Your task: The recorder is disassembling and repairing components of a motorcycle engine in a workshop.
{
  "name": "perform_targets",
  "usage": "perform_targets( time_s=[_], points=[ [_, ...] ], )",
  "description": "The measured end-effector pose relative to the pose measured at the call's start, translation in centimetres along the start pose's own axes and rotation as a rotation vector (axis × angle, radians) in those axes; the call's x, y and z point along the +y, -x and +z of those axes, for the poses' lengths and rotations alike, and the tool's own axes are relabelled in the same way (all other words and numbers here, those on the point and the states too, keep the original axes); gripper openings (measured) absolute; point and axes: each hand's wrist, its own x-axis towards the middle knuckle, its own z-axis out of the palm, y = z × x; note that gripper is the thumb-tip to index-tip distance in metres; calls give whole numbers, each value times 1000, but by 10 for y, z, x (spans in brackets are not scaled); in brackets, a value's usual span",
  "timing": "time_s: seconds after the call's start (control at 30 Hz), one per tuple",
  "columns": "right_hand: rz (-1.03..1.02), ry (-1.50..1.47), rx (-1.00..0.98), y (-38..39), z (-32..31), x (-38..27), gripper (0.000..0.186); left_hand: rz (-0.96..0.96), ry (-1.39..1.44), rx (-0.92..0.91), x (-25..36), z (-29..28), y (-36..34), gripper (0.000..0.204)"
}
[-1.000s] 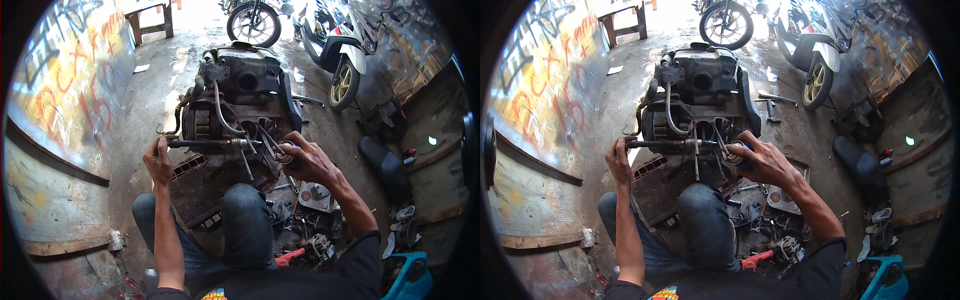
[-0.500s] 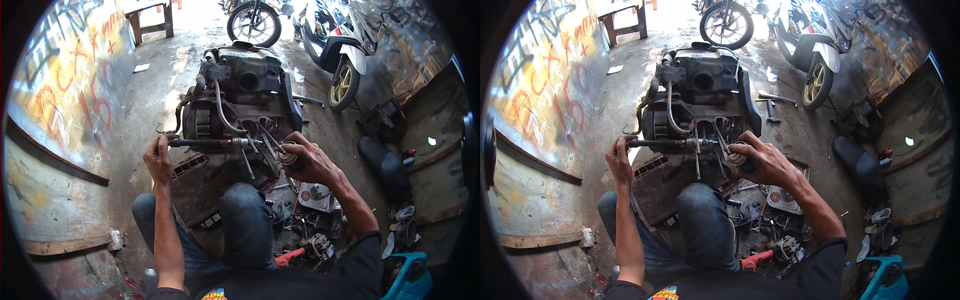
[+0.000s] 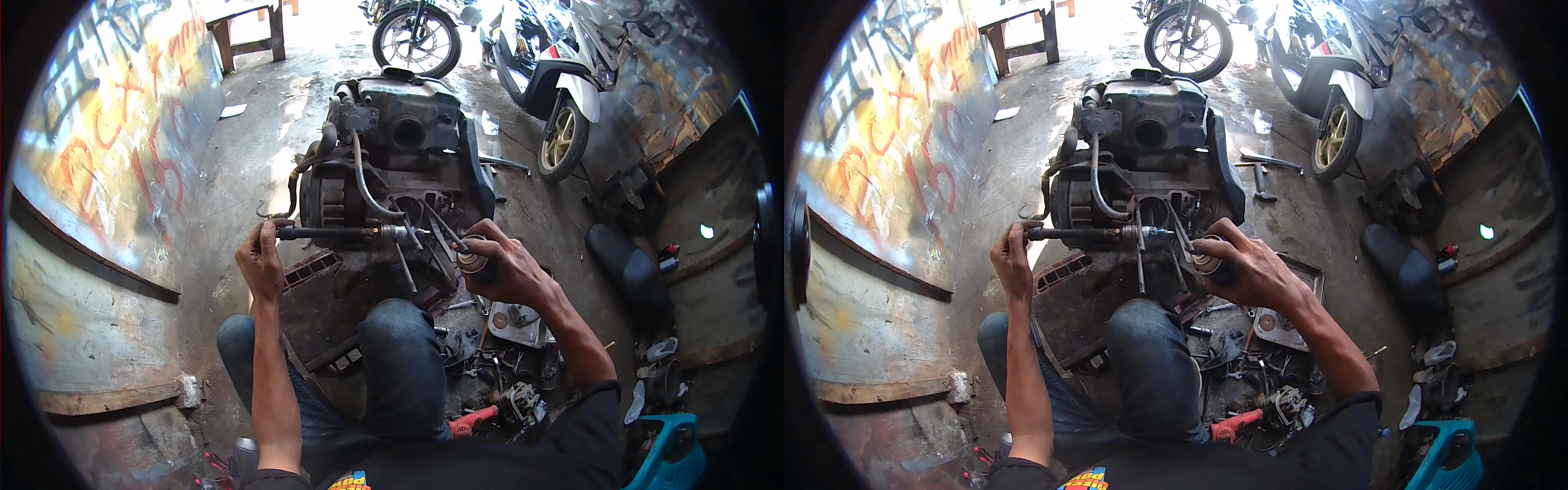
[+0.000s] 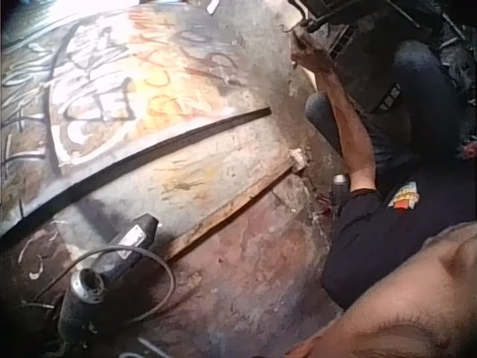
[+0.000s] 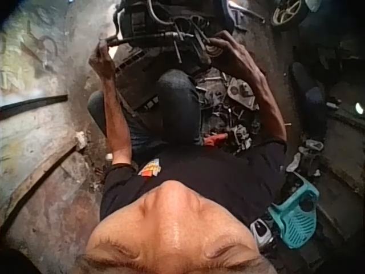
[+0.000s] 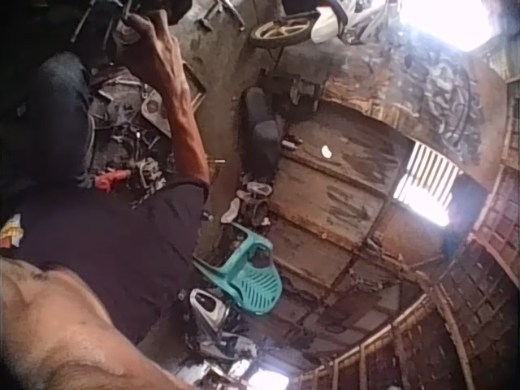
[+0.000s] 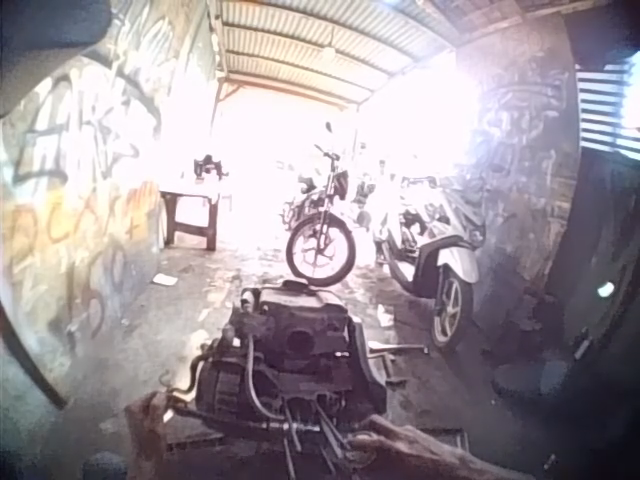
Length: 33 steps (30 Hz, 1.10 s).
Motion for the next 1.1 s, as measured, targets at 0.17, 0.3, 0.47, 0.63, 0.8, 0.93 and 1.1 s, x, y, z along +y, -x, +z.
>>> perform_targets(
  time_s=[0.17,0.3,0.47,0.63,0.8,0.93,1.1],
  points=[
    [-5,-4,14,1,1,-1,78,5,42,-9,0,1,-1,41],
    [12,-5,15,1,1,-1,78,0,46,1,-1,1,-1,41],
    [8,9,15,1,2,0,79,-6,32,-18,1,0,-1,40],
    [14,22,20,1,3,0,79,-5,40,-7,3,0,-1,40],
    [9,0,51,1,3,-1,79,-14,24,-6,3,0,0,40],
    [6,0,52,2,3,-1,79,14,40,-8,3,0,0,40],
    [-1,12,53,2,5,1,80,8,28,-11,2,0,-1,39]
  ],
)
